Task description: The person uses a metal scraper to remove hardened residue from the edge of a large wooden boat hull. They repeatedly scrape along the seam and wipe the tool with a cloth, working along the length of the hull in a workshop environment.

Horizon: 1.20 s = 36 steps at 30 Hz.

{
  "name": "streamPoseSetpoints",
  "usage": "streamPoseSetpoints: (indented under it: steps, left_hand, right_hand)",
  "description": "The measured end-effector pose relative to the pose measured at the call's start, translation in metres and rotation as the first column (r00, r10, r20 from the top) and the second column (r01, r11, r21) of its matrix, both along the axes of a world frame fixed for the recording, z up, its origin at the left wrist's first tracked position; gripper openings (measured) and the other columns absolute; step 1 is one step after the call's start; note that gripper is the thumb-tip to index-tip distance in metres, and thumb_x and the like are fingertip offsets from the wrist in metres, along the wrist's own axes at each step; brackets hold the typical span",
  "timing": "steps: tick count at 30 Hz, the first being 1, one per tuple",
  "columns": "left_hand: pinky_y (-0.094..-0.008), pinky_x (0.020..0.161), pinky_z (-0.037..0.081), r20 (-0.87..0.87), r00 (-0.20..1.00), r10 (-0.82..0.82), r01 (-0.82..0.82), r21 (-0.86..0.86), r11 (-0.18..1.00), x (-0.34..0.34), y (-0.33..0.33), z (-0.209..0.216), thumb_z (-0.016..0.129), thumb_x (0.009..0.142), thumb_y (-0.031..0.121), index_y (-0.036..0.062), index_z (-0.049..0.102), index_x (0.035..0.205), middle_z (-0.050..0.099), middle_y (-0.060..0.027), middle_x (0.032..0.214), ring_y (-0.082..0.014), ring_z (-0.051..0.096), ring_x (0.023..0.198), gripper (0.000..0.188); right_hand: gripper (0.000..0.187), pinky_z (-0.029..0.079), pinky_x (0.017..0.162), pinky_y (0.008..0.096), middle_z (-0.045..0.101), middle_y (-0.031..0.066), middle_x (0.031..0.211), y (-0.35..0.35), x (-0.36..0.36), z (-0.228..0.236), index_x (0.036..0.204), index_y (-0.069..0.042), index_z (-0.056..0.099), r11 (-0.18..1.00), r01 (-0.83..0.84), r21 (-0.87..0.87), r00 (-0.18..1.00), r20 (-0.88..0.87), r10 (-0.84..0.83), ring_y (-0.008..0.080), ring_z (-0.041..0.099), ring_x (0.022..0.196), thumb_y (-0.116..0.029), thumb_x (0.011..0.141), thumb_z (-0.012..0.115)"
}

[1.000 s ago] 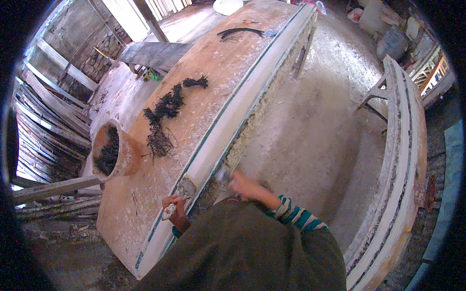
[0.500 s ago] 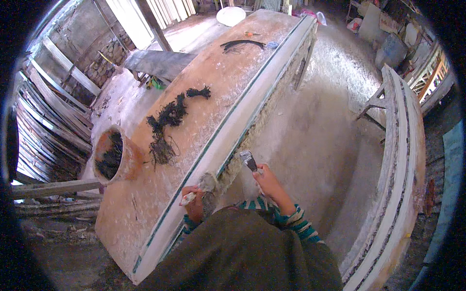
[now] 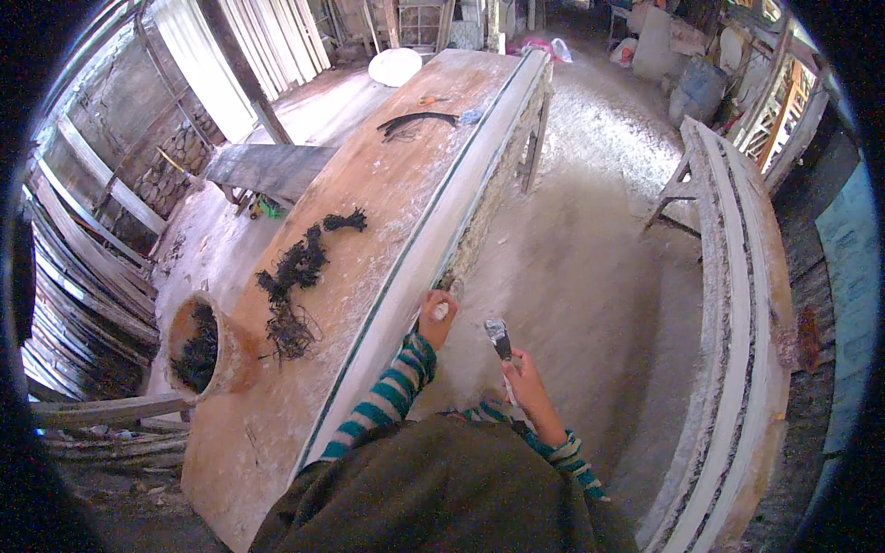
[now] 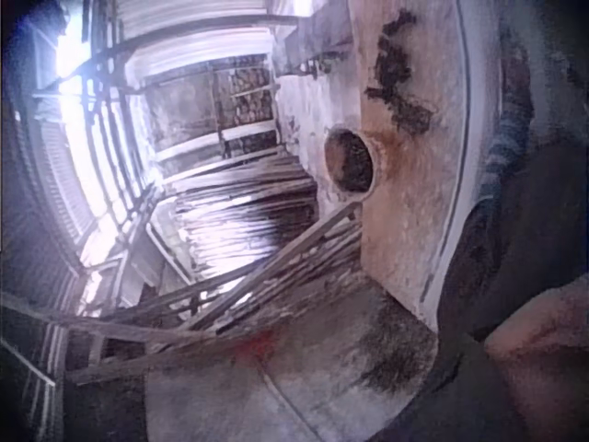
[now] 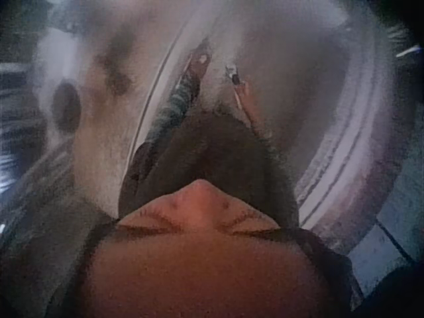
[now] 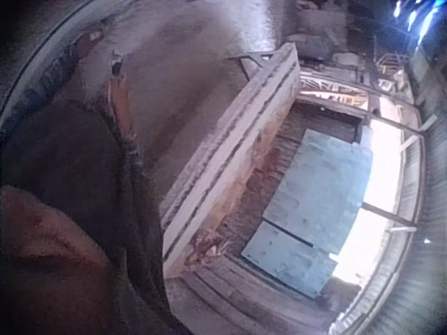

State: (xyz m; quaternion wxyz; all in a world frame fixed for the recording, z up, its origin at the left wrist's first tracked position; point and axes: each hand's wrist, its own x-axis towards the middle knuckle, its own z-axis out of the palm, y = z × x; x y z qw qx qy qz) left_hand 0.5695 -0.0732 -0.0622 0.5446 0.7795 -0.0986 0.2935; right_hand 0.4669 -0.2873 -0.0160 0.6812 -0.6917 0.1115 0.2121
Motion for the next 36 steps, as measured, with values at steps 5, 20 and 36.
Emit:
streamPoseSetpoints:
  steps: [5,20,36]
  left_hand:
    - [-0.0341,0.077,0.04,0.052,0.998,0.023,-0.014,-0.161,0.987,0.002,-0.015,0.089,0.064,0.072,-0.001,0.005,0.051,0.081,0.054,-0.0098,0.084,-0.0252,0.051,0.082,0.016]
    - [-0.0348,0.079,0.038,-0.129,0.849,0.512,-0.509,0.055,0.859,-0.12,0.042,0.055,0.06,0.073,-0.002,0.0055,0.05,0.079,0.051,-0.0125,0.09,-0.0251,0.048,0.088,0.014]
    - [-0.0384,0.087,0.036,-0.225,0.889,0.398,-0.392,0.072,0.917,-0.113,0.049,0.048,0.058,0.072,-0.001,0.0048,0.05,0.078,0.051,-0.0178,0.101,-0.0298,0.048,0.101,0.011]
  right_hand:
    - [0.041,0.042,0.041,0.0269,0.049,0.0037,0.072,-0.028,0.002,-0.002,0.122,-0.012,0.037,0.992,0.126,0.017,0.99,-0.062,-0.125,0.0115,0.047,0.053,-0.026,0.087,0.053]
    - [0.043,0.041,0.037,0.0284,0.047,0.0049,0.07,0.093,0.092,-0.022,0.126,-0.016,0.025,0.948,-0.194,0.253,0.952,-0.186,0.245,0.0135,0.046,0.051,-0.028,0.09,0.046]
    - [0.044,0.042,0.037,0.0307,0.046,0.0063,0.068,0.131,0.122,-0.038,0.126,-0.016,0.018,0.979,0.059,0.194,0.98,-0.198,-0.02,0.0165,0.047,0.047,-0.025,0.09,0.043]
